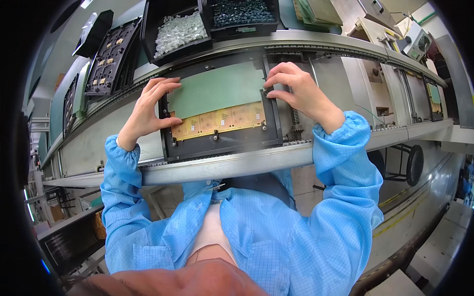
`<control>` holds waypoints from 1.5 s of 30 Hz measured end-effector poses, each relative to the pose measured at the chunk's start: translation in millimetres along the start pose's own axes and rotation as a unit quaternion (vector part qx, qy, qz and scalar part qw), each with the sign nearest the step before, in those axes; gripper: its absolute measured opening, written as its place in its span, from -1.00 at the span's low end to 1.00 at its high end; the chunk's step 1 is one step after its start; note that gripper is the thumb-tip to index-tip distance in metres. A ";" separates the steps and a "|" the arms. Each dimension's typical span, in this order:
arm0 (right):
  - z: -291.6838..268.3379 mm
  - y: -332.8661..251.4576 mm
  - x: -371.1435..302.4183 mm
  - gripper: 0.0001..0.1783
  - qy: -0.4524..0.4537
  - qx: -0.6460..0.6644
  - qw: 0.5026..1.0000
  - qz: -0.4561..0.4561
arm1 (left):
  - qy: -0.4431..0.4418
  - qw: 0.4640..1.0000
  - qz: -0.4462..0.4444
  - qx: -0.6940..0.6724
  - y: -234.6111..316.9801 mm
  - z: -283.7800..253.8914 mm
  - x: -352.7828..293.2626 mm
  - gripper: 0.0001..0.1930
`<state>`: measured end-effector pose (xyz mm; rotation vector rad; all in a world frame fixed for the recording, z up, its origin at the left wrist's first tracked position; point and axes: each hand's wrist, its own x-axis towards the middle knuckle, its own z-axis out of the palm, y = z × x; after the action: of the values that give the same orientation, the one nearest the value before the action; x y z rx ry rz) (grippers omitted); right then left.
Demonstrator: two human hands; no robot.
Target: Manually placing electronic components onto a printed circuit board on a production assembly line.
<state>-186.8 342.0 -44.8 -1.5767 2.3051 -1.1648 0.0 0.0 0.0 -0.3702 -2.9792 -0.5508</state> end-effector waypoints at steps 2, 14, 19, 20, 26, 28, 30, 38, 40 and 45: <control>6.5 0.2 3.6 -0.79 0.021 -0.021 0.997 -0.067 | 0.004 1.000 0.004 -0.013 -6.5 -1.8 -1.8 -0.19; 23.4 -2.8 12.1 -0.81 0.085 -0.025 0.989 -0.115 | 0.009 0.996 -0.015 -0.084 -14.8 -5.4 -5.5 -0.17; 9.9 -7.6 24.1 -0.84 0.066 -0.008 0.995 -0.079 | 0.014 0.997 -0.003 -0.080 -25.5 -9.5 4.5 -0.20; 5.6 -10.6 26.3 -0.85 0.055 0.008 0.997 -0.054 | 0.017 0.998 0.007 -0.067 -27.7 -10.0 6.7 -0.23; -17.4 -51.1 59.4 -0.88 0.102 -0.053 0.990 -0.082 | 0.114 0.993 0.003 -0.040 -29.9 -38.8 -0.3 -0.38; 8.2 -69.9 27.3 -0.82 0.019 -0.026 0.993 -0.113 | 0.171 0.980 -0.064 -0.076 1.6 9.0 -36.4 -0.57; 34.2 -106.0 35.1 -0.65 -0.063 -0.016 0.979 -0.194 | 0.220 0.970 -0.092 -0.043 15.7 11.0 -52.3 -0.69; 108.2 -149.1 58.5 -0.44 -0.275 -0.107 0.883 -0.365 | 0.385 0.890 -0.236 -0.057 125.7 46.5 -146.9 -0.75; 108.6 -159.0 70.6 -0.53 -0.315 -0.104 0.872 -0.360 | 0.441 0.861 -0.254 -0.005 148.0 56.7 -187.2 -0.71; 74.1 -160.7 89.9 -0.79 -0.341 -0.096 0.869 -0.345 | 0.368 0.813 -0.438 0.113 194.7 122.4 -278.9 -0.72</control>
<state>-71.3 201.8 35.1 -2.4780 1.4519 -0.3011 313.4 159.2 -84.1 1.0452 -2.2226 -0.2631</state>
